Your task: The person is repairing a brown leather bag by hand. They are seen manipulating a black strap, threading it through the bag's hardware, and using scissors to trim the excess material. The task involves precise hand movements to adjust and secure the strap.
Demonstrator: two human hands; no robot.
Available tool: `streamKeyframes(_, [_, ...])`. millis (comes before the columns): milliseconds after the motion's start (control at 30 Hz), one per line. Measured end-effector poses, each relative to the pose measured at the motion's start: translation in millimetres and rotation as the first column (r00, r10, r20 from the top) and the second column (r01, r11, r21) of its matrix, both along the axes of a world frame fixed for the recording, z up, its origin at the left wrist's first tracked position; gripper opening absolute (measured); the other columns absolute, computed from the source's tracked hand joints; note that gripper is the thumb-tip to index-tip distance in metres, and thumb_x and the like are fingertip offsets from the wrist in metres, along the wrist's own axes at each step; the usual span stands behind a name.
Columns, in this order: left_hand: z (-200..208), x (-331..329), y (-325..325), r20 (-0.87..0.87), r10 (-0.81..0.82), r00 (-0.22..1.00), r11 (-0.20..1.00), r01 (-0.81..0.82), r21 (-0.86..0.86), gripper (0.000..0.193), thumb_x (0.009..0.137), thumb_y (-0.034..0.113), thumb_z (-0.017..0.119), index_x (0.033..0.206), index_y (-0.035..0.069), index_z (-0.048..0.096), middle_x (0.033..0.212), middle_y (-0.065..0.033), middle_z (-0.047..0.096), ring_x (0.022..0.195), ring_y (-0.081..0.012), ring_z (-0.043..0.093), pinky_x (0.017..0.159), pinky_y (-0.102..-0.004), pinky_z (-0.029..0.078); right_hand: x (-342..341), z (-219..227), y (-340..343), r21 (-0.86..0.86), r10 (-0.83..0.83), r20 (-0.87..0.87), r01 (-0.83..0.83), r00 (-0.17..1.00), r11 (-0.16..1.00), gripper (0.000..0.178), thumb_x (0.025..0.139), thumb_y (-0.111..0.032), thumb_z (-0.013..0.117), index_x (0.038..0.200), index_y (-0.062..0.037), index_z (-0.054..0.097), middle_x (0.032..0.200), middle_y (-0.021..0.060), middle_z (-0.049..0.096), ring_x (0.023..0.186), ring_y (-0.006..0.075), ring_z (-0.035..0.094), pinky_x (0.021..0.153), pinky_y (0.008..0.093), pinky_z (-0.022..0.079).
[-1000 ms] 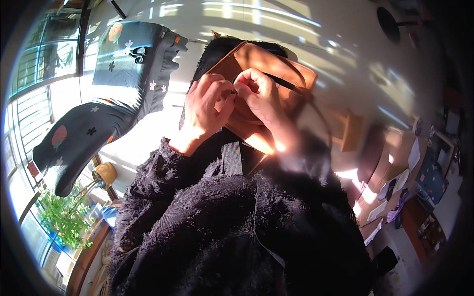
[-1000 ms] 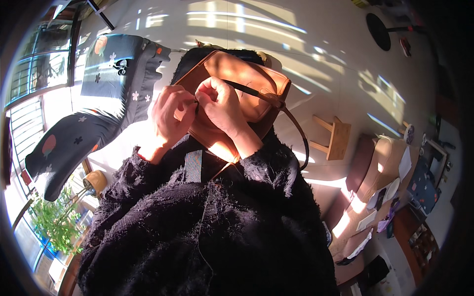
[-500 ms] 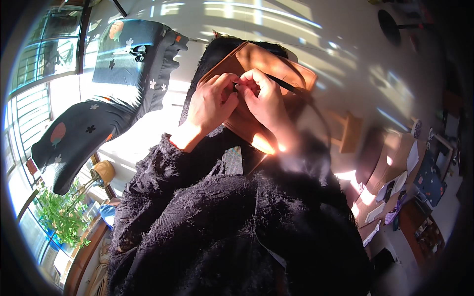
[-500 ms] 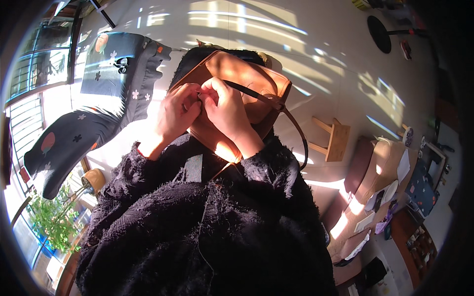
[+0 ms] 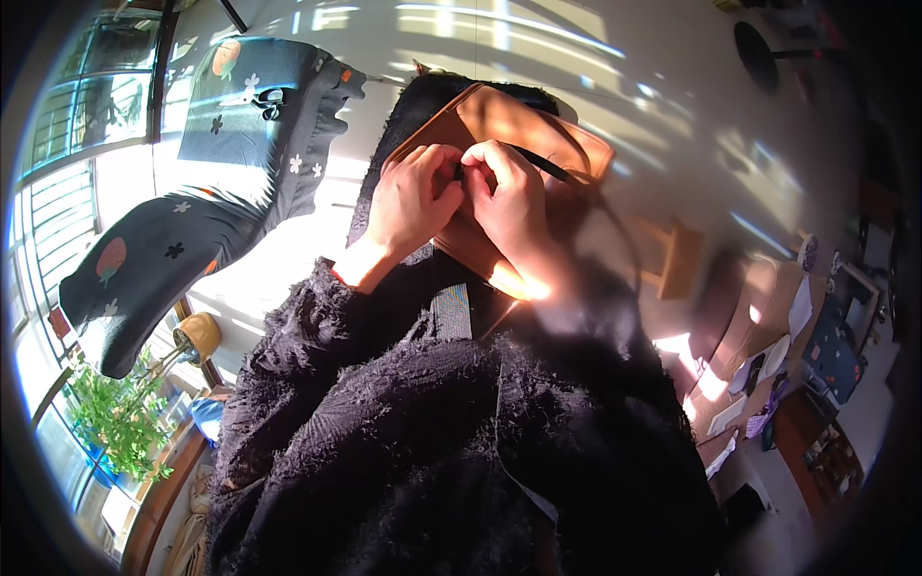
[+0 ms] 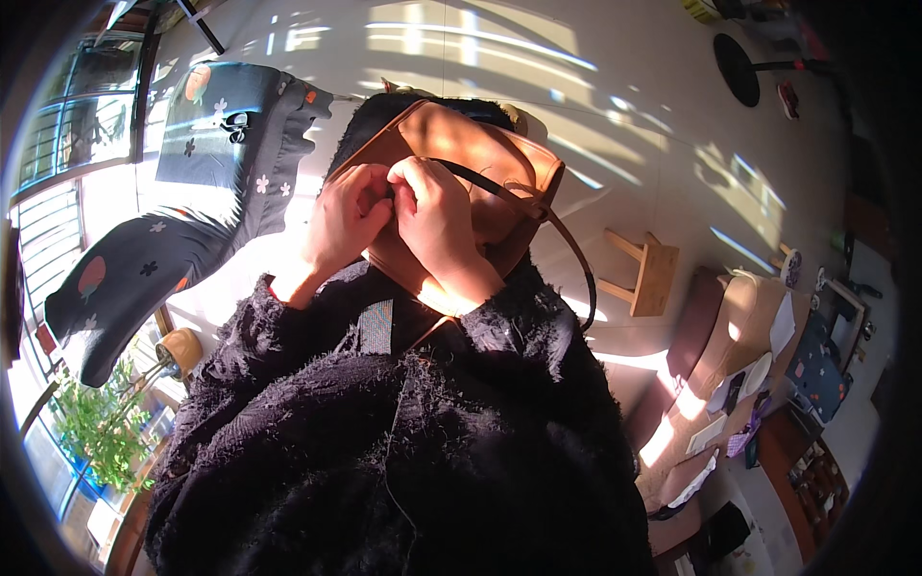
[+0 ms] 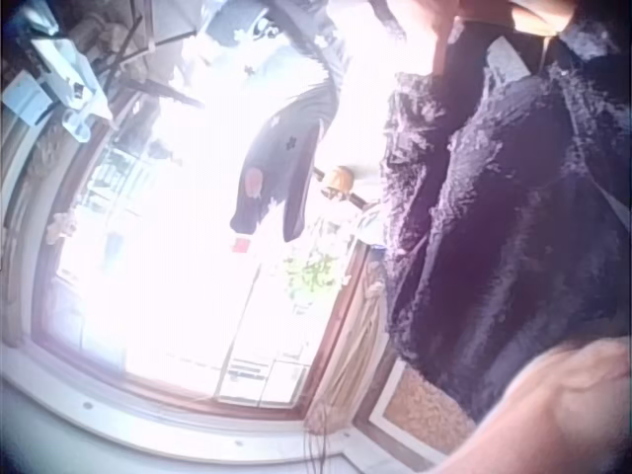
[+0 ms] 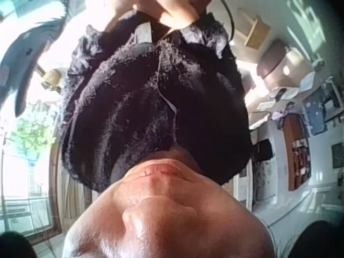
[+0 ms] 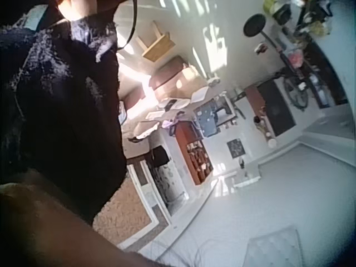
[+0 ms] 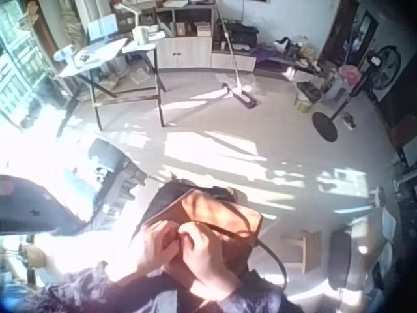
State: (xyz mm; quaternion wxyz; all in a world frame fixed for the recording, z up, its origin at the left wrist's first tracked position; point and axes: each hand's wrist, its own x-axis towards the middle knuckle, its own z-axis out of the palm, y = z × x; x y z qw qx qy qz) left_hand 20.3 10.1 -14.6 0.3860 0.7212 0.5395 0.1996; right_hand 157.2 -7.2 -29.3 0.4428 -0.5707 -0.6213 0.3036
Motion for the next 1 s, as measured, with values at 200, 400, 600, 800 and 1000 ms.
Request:
streamKeyframes(200, [-10, -3, 4, 0.015, -0.01, 1.0, 0.998, 0.009, 0.056, 0.02, 0.073, 0.014, 0.057, 0.09, 0.007, 0.064, 0.08, -0.0074, 0.06, 0.077, -0.0242, 0.058, 0.075, -0.0363, 0.043, 1, -4, 1, 0.002, -0.002, 0.013, 0.002, 1.0, 1.0, 0.012, 0.073, 0.005, 0.055, 0.08, -0.0042, 0.05, 0.071, 0.0104, 0.055, 0.069, 0.0288, 0.056, 0.06, 0.0367, 0.044])
streamKeyframes(400, [-10, 5, 14, -0.053, -0.041, 0.998, 0.998, 0.043, 0.036, 0.014, 0.072, 0.017, 0.061, 0.081, 0.007, 0.065, 0.08, -0.0067, 0.06, 0.075, -0.0252, 0.059, 0.069, -0.035, 0.046, 3, -10, 2, 0.029, -0.042, 0.05, 0.04, 0.998, 0.999, 0.011, 0.075, 0.005, 0.054, 0.08, -0.0037, 0.05, 0.072, 0.0109, 0.055, 0.07, 0.0292, 0.056, 0.06, 0.037, 0.044])
streamKeyframes(600, [-20, 9, 16, -0.024, -0.002, 1.0, 0.993, 0.005, 0.122, 0.01, 0.069, 0.016, 0.063, 0.071, 0.007, 0.065, 0.071, -0.0046, 0.059, 0.066, -0.023, 0.059, 0.061, -0.032, 0.047, 5, -20, 1, -0.048, -0.077, 0.001, 0.077, 0.997, 0.996, 0.01, 0.075, 0.005, 0.054, 0.08, -0.0029, 0.05, 0.071, 0.0125, 0.056, 0.067, 0.0309, 0.057, 0.058, 0.0378, 0.045])
streamKeyframes(800, [-21, 14, 16, 0.018, 0.047, 0.999, 0.988, -0.049, 0.146, 0.006, 0.065, 0.012, 0.065, 0.066, 0.006, 0.063, 0.067, -0.0035, 0.057, 0.06, -0.0206, 0.058, 0.056, -0.0296, 0.046, 6, -28, 1, -0.077, -0.11, -0.013, 0.108, 0.994, 0.991, 0.011, 0.073, 0.004, 0.056, 0.08, -0.0027, 0.05, 0.073, 0.0131, 0.058, 0.067, 0.0317, 0.058, 0.058, 0.0379, 0.046])
streamKeyframes(1000, [-21, 15, 16, 0.043, 0.063, 0.997, 0.991, -0.068, 0.118, 0.005, 0.065, 0.01, 0.065, 0.066, 0.005, 0.063, 0.067, -0.0033, 0.057, 0.06, -0.0201, 0.057, 0.055, -0.0296, 0.046, 6, -30, 0, -0.109, -0.116, -0.016, 0.114, 0.993, 0.988, 0.012, 0.072, 0.003, 0.057, 0.081, -0.0029, 0.051, 0.073, 0.0129, 0.058, 0.068, 0.0315, 0.059, 0.058, 0.0374, 0.047])
